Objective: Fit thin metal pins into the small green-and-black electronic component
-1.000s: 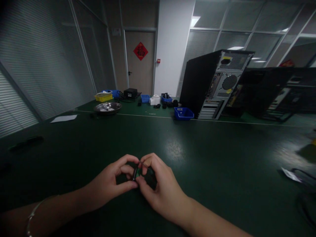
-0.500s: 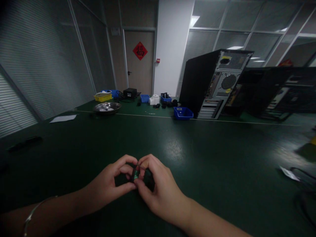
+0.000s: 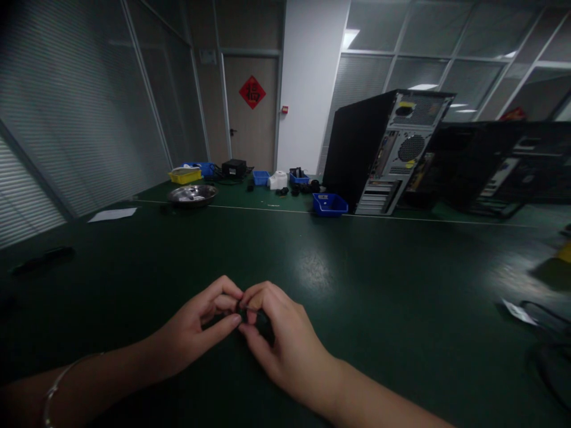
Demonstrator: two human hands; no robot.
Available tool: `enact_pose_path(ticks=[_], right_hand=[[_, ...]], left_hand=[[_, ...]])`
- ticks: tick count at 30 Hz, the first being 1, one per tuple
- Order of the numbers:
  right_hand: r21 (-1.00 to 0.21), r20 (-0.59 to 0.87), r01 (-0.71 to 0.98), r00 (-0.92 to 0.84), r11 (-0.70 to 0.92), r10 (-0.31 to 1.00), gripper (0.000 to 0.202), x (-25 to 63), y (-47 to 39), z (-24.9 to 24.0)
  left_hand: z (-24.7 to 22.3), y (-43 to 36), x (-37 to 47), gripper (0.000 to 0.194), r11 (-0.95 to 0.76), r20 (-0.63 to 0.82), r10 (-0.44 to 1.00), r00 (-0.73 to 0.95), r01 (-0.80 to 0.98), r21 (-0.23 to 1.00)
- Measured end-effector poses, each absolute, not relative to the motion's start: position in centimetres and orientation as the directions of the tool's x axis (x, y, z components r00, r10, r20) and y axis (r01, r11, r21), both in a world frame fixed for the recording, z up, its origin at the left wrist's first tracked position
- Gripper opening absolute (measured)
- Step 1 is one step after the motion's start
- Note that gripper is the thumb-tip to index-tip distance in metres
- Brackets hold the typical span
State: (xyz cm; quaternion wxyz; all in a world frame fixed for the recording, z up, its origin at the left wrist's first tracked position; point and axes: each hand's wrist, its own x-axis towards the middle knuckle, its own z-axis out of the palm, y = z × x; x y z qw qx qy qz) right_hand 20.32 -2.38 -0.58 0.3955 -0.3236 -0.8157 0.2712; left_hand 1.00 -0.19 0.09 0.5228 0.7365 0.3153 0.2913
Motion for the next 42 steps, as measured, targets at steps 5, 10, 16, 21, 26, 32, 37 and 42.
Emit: enact_pose_path(ticks=[5, 10, 16, 21, 26, 32, 37, 42], right_hand=[[-0.664, 0.473, 0.338, -0.500, 0.667, 0.725, 0.012, 20.2, -2.4, -0.6], [-0.644, 0.480, 0.331, -0.528, 0.690, 0.701, 0.011, 20.2, -2.5, -0.5], [-0.667, 0.470, 0.341, -0.498, 0.663, 0.729, 0.013, 20.4, -2.4, -0.5], [-0.688, 0.463, 0.344, -0.471, 0.639, 0.751, 0.014, 20.4, -2.3, -0.6], [-0.701, 0.457, 0.352, -0.446, 0.620, 0.769, 0.012, 20.3, -2.5, -0.4], [-0.729, 0.444, 0.339, -0.426, 0.594, 0.788, 0.004, 20.6, -2.4, -0.3], [-0.736, 0.430, 0.340, -0.433, 0.585, 0.792, 0.004, 20.6, -2.2, -0.5], [-0.748, 0.415, 0.353, -0.414, 0.563, 0.811, 0.010, 20.6, -2.0, -0.6]], left_hand=[[0.2, -0.1, 1.2, 0.008, -0.283, 0.131, 0.761, 0.635, 0.143, 0.948], [0.4, -0.1, 1.4, 0.010, -0.302, 0.145, 0.770, 0.621, 0.156, 0.940], [-0.1, -0.1, 1.2, 0.014, -0.303, 0.141, 0.803, 0.579, 0.194, 0.933], [0.0, -0.2, 1.1, 0.015, -0.300, 0.130, 0.821, 0.556, 0.226, 0.927], [0.0, -0.5, 1.2, 0.015, -0.296, 0.136, 0.833, 0.536, 0.224, 0.929], [-0.2, -0.2, 1.4, 0.014, -0.204, 0.093, 0.862, 0.498, 0.173, 0.963], [-1.0, 0.1, 1.4, 0.013, -0.113, 0.066, 0.863, 0.501, 0.065, 0.991], [-1.5, 0.6, 1.2, 0.019, -0.069, 0.077, 0.824, 0.561, -0.036, 0.997]])
